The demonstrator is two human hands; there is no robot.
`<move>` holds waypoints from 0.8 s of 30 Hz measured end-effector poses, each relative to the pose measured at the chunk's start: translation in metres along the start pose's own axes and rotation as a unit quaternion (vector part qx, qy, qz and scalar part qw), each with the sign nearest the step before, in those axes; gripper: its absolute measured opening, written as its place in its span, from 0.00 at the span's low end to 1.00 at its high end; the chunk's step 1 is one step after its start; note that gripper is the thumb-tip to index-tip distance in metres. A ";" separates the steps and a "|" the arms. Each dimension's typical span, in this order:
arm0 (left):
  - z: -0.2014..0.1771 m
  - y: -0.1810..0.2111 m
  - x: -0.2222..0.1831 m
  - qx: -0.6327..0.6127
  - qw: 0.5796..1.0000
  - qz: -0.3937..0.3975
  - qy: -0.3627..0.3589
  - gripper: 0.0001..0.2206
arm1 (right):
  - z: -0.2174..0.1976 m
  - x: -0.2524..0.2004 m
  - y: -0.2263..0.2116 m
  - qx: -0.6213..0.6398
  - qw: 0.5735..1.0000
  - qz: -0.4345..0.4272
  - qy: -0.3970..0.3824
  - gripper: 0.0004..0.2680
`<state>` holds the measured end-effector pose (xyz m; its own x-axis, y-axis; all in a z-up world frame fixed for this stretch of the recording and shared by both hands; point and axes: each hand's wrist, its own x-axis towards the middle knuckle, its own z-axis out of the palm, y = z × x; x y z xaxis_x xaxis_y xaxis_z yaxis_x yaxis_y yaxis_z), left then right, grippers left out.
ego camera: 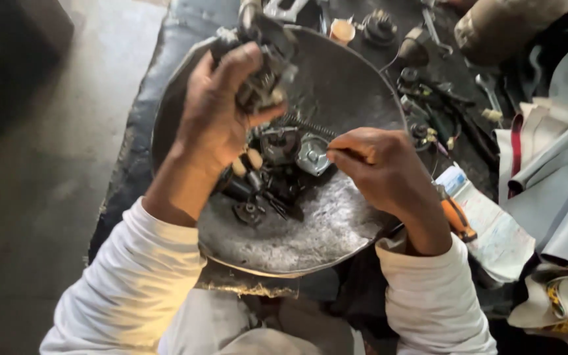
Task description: Disassembling and inspecting parts of a motorcycle carburetor.
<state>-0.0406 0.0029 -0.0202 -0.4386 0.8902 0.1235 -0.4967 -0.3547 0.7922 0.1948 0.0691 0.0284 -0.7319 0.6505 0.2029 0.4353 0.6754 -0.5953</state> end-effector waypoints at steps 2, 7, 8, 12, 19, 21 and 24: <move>-0.004 0.003 -0.002 0.007 1.000 0.004 0.002 0.29 | 0.007 -0.001 0.000 -0.043 0.998 -0.005 -0.055 0.06; -0.007 0.004 -0.002 0.011 1.000 0.021 0.004 0.28 | 0.022 -0.003 0.012 -0.140 0.977 0.012 -0.160 0.10; -0.008 0.002 -0.002 0.012 1.000 0.017 0.010 0.27 | 0.024 -0.003 0.012 -0.157 0.973 0.016 -0.169 0.11; -0.008 -0.001 -0.004 0.019 0.999 0.029 0.007 0.27 | 0.039 -0.007 0.022 -0.182 0.969 -0.011 -0.166 0.12; 0.009 0.009 -0.005 0.055 0.997 -0.018 0.054 0.25 | 0.044 -0.006 0.008 -0.222 0.959 -0.038 -0.172 0.09; 0.011 0.009 -0.002 0.036 0.995 -0.065 0.060 0.23 | 0.048 -0.009 0.021 -0.201 0.964 -0.055 -0.163 0.11; 0.010 0.007 -0.002 -0.014 0.995 -0.079 0.051 0.21 | 0.055 -0.010 0.035 -0.181 0.966 -0.110 -0.144 0.11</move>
<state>-0.0360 0.0018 -0.0089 -0.4267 0.9021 -0.0646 -0.5856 -0.2212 0.7798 0.1883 0.0675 -0.0373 -0.9210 0.3878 0.0374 0.3684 0.8981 -0.2401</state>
